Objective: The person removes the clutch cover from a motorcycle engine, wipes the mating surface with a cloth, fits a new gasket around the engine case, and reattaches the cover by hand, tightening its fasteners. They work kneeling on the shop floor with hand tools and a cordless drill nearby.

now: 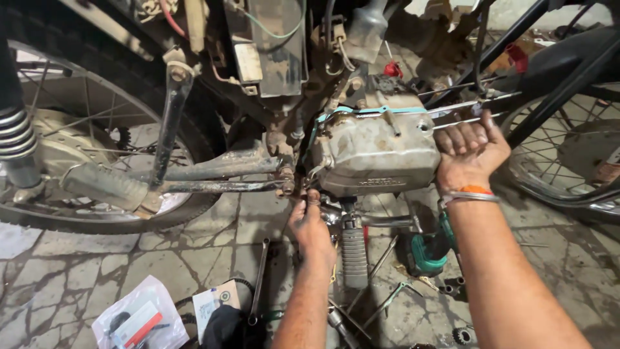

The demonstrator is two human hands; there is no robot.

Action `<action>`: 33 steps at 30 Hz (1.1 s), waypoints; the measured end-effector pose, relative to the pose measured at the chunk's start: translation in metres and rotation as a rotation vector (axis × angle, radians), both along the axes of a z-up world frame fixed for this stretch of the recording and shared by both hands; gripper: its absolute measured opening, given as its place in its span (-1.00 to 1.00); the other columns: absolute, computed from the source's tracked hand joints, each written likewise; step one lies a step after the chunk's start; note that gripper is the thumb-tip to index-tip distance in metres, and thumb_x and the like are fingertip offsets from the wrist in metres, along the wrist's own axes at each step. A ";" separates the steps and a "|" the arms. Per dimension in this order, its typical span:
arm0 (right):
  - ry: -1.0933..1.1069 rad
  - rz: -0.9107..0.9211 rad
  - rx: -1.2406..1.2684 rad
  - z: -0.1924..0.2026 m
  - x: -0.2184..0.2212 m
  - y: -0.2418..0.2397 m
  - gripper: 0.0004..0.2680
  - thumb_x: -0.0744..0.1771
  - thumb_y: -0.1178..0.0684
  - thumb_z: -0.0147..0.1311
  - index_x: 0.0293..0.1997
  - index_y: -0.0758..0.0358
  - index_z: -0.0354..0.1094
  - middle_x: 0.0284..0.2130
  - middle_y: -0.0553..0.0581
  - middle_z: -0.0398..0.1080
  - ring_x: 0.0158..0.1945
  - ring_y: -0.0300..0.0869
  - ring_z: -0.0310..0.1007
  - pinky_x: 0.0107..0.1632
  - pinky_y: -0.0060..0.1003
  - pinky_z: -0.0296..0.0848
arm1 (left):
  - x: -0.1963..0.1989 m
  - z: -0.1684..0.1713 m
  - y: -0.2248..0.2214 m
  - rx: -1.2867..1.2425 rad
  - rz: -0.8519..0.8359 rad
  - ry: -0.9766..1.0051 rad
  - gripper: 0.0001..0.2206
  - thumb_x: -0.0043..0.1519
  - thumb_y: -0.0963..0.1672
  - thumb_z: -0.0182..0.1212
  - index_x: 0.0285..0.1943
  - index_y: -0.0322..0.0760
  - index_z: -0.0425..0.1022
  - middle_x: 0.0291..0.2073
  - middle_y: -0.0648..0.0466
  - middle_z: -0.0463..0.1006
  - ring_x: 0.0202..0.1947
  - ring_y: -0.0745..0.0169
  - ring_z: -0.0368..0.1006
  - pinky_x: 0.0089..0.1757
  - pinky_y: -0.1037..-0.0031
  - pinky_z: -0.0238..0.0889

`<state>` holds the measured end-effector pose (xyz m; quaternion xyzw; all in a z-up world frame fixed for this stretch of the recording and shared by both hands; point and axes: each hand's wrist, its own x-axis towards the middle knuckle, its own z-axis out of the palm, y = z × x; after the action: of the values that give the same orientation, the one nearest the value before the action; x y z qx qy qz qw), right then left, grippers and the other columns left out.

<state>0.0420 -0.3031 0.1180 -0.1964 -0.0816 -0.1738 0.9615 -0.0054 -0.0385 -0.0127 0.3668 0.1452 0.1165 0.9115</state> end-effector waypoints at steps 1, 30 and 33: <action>0.046 -0.003 -0.028 0.004 -0.001 0.002 -0.59 0.48 -0.05 -0.06 -0.65 -0.01 0.04 -0.75 -0.13 0.02 -0.69 -0.27 -0.10 -0.51 -0.34 -0.06 | -0.002 0.009 0.001 -0.036 -0.014 -0.010 -0.80 0.24 -0.05 0.37 -0.23 -0.25 0.53 -0.50 0.28 0.39 -0.51 0.47 0.20 -0.44 0.52 0.07; 0.005 -0.008 -0.046 -0.025 0.003 -0.005 -0.64 0.48 -0.05 -0.08 -0.58 0.01 0.04 -0.73 -0.12 -0.03 -0.66 -0.26 -0.13 -0.48 -0.32 -0.07 | -0.003 0.008 0.008 0.009 -0.030 -0.038 -0.73 0.22 -0.04 0.39 -0.05 -0.31 0.57 -0.29 0.22 0.54 -0.29 0.45 0.37 -0.24 0.53 0.23; 0.010 0.003 -0.062 -0.018 0.001 -0.010 -0.58 0.47 -0.07 -0.06 -0.67 0.00 -0.02 -0.76 -0.10 -0.03 -0.68 -0.25 -0.14 -0.50 -0.32 -0.07 | -0.006 0.024 0.003 0.012 -0.022 0.017 -0.71 0.18 -0.04 0.37 0.00 -0.26 0.58 -0.27 0.23 0.58 -0.28 0.44 0.42 -0.23 0.54 0.29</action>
<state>0.0432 -0.3129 0.1000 -0.2269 -0.0824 -0.1690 0.9556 -0.0115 -0.0355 0.0117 0.3746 0.1482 0.1043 0.9093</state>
